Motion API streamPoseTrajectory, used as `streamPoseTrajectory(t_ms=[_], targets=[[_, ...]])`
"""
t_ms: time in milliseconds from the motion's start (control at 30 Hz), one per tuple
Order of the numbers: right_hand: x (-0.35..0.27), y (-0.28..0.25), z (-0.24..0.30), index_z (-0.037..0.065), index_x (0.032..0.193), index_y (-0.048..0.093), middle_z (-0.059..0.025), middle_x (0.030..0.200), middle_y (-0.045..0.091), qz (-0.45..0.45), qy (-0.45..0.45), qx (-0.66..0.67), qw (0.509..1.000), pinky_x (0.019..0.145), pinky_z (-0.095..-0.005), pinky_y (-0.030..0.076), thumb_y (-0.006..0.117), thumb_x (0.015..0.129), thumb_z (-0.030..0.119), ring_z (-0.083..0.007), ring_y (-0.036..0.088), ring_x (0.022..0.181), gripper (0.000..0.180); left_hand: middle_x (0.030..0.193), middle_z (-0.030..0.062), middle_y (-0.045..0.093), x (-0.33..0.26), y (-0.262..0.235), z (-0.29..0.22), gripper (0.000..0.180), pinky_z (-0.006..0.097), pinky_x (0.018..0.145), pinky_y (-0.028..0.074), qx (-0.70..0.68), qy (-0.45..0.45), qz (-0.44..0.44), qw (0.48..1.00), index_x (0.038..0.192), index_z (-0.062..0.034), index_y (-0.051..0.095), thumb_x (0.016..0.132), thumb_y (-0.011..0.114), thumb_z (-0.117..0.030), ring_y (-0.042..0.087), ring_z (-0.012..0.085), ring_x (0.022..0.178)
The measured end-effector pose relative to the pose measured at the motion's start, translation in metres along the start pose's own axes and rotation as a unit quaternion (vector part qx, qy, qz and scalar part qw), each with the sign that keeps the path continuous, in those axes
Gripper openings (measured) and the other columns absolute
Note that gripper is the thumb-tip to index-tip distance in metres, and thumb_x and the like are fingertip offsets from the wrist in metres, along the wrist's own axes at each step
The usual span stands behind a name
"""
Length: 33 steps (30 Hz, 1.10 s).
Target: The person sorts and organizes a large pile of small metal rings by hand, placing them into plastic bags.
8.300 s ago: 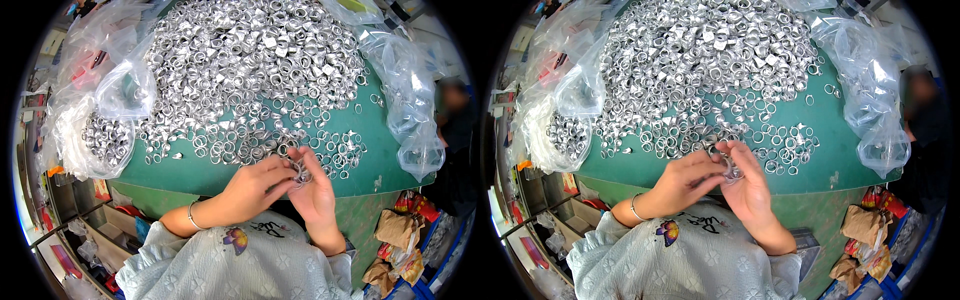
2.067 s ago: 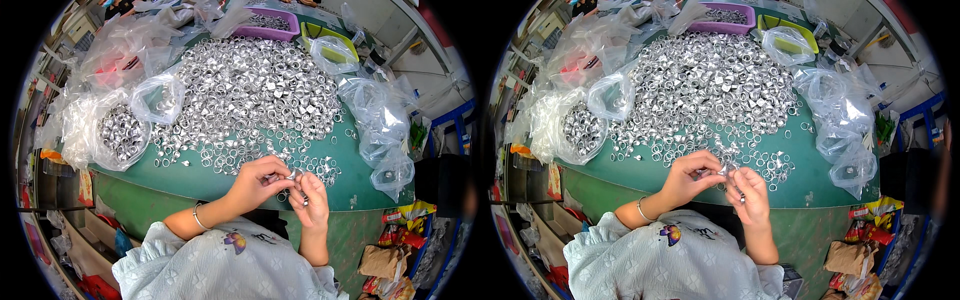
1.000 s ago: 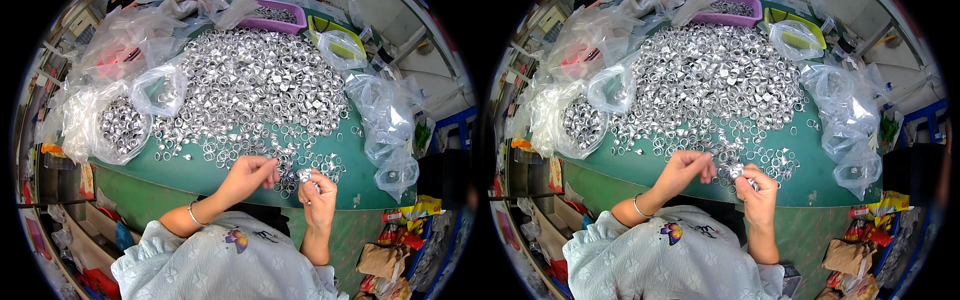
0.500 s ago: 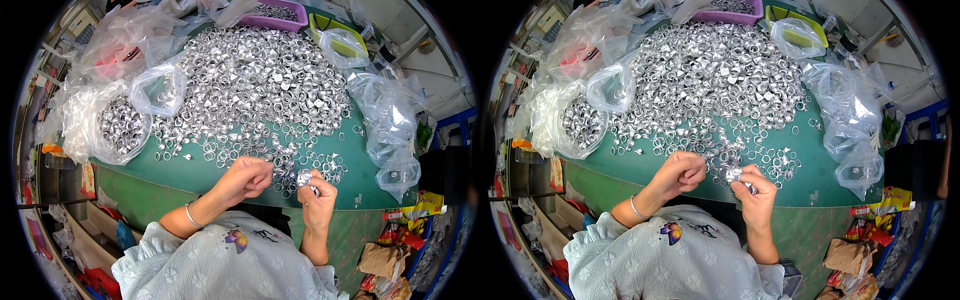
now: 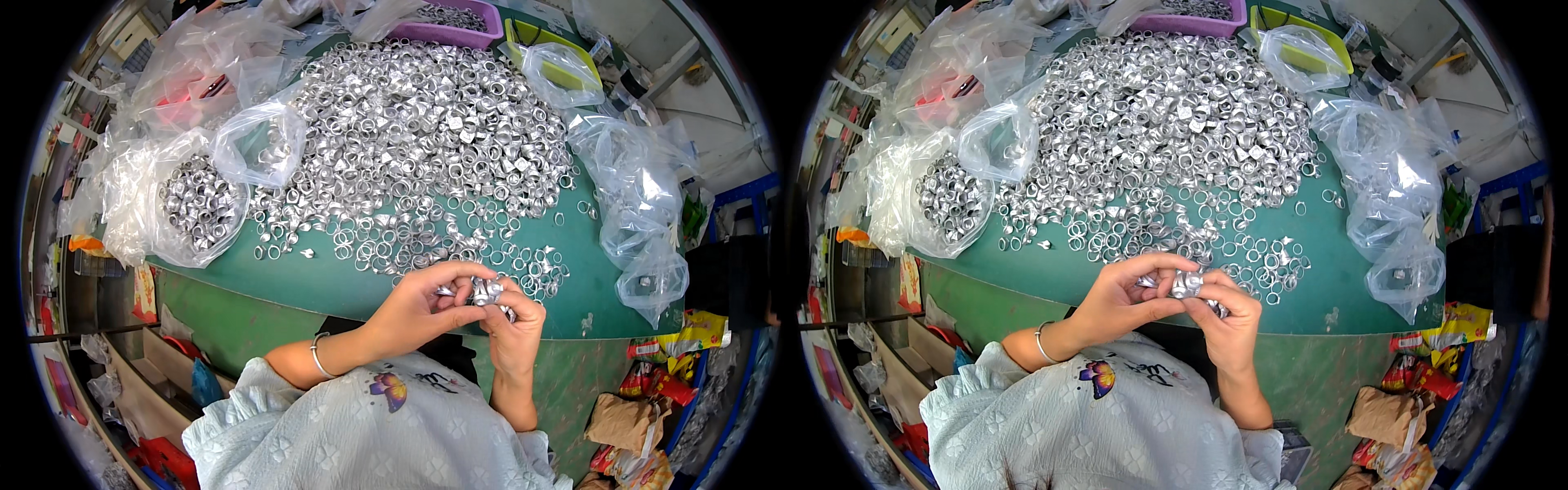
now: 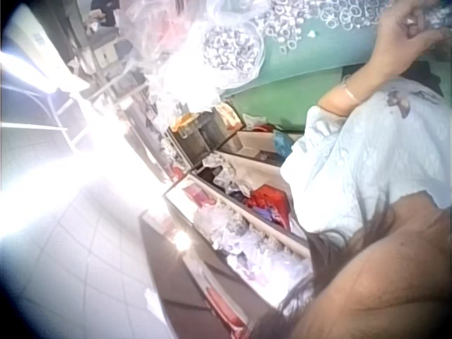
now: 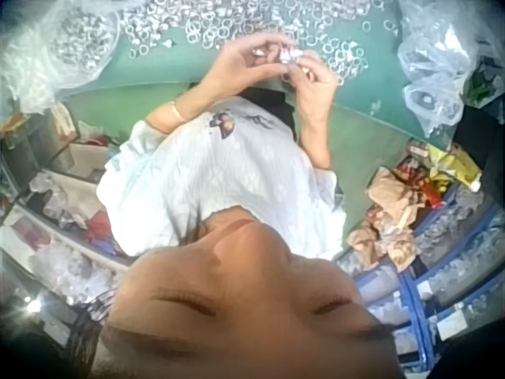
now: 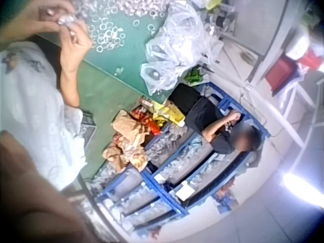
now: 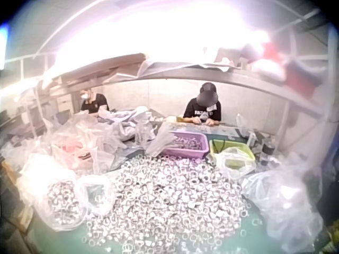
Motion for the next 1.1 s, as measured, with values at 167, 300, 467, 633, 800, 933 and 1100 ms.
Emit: streamPoseTrajectory(t_ms=[167, 300, 467, 633, 800, 933, 1100], targets=[[-0.002, 0.001, 0.002, -0.004, 0.082, 0.063, -0.0081, 0.081, 0.059, -0.007, -0.005, -0.032, 0.999, 0.065, -0.0232, 0.041, 0.063, 0.070, -0.009, -0.0130, 0.052, 0.074, 0.013, 0.076, -0.0029, 0.041, 0.000, -0.001, 0.002, 0.042, 0.016, 0.067, 0.041, -0.028, -0.021, -0.016, 0.999, 0.114, -0.0010, 0.053, 0.074, 0.063, 0.007, 0.042, 0.0032, 0.073], [-0.003, 0.002, 0.005, -0.005, 0.081, 0.062, -0.0077, 0.080, 0.059, -0.010, -0.008, -0.041, 0.999, 0.064, -0.0229, 0.041, 0.062, 0.069, -0.011, -0.0130, 0.053, 0.073, 0.013, 0.075, -0.0031, 0.041, 0.000, 0.000, 0.000, 0.039, 0.016, 0.065, 0.041, -0.047, -0.023, -0.029, 0.998, 0.110, 0.0000, 0.054, 0.073, 0.064, 0.007, 0.042, 0.0029, 0.071], [-0.004, 0.003, 0.007, -0.005, 0.080, 0.062, -0.0081, 0.079, 0.059, -0.006, -0.030, -0.066, 0.997, 0.062, -0.0224, 0.041, 0.062, 0.068, -0.012, -0.0131, 0.053, 0.071, 0.014, 0.074, -0.0033, 0.042, -0.002, -0.001, 0.000, 0.032, 0.015, 0.056, 0.035, -0.023, 0.001, -0.028, 0.999, 0.106, 0.0002, 0.055, 0.075, 0.063, 0.004, 0.038, 0.0015, 0.068], [0.000, 0.005, 0.010, -0.005, 0.079, 0.062, -0.0089, 0.078, 0.059, 0.018, -0.115, -0.122, 0.986, 0.058, -0.0227, 0.042, 0.063, 0.067, -0.012, -0.0132, 0.053, 0.069, 0.014, 0.075, -0.0031, 0.042, -0.004, -0.002, 0.001, 0.032, 0.015, 0.057, 0.036, -0.029, 0.011, -0.043, 0.999, 0.104, 0.0004, 0.056, 0.073, 0.065, 0.005, 0.039, 0.0015, 0.069], [-0.002, 0.003, 0.009, -0.005, 0.078, 0.063, -0.0088, 0.077, 0.059, 0.023, -0.102, -0.096, 0.990, 0.057, -0.0226, 0.042, 0.064, 0.066, -0.010, -0.0131, 0.053, 0.068, 0.013, 0.076, -0.0025, 0.044, -0.006, -0.001, -0.002, 0.031, 0.015, 0.056, 0.036, -0.015, 0.021, -0.049, 0.998, 0.101, 0.0003, 0.059, 0.071, 0.067, 0.004, 0.040, 0.0016, 0.068], [-0.003, 0.002, 0.011, -0.005, 0.076, 0.063, -0.0085, 0.075, 0.059, 0.035, -0.116, -0.121, 0.985, 0.057, -0.0220, 0.041, 0.064, 0.065, -0.010, -0.0128, 0.053, 0.066, 0.013, 0.074, -0.0019, 0.045, -0.006, -0.002, -0.003, 0.032, 0.015, 0.056, 0.037, 0.019, 0.038, -0.059, 0.997, 0.098, 0.0002, 0.061, 0.068, 0.068, 0.006, 0.040, 0.0024, 0.067], [-0.003, 0.004, 0.011, -0.005, 0.076, 0.063, -0.0083, 0.075, 0.059, 0.031, -0.117, -0.104, 0.987, 0.057, -0.0218, 0.041, 0.064, 0.064, -0.011, -0.0128, 0.053, 0.066, 0.014, 0.077, -0.0012, 0.047, -0.006, -0.003, 0.000, 0.028, 0.014, 0.051, 0.033, 0.017, 0.064, -0.055, 0.996, 0.097, -0.0007, 0.062, 0.069, 0.069, 0.003, 0.040, 0.0020, 0.067]])
Point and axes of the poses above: each hand's wrist, its own x-axis towards the middle knuckle, its own y-axis out of the palm, z = x × y, the point moved 2 cm from there along x, towards the middle knuckle
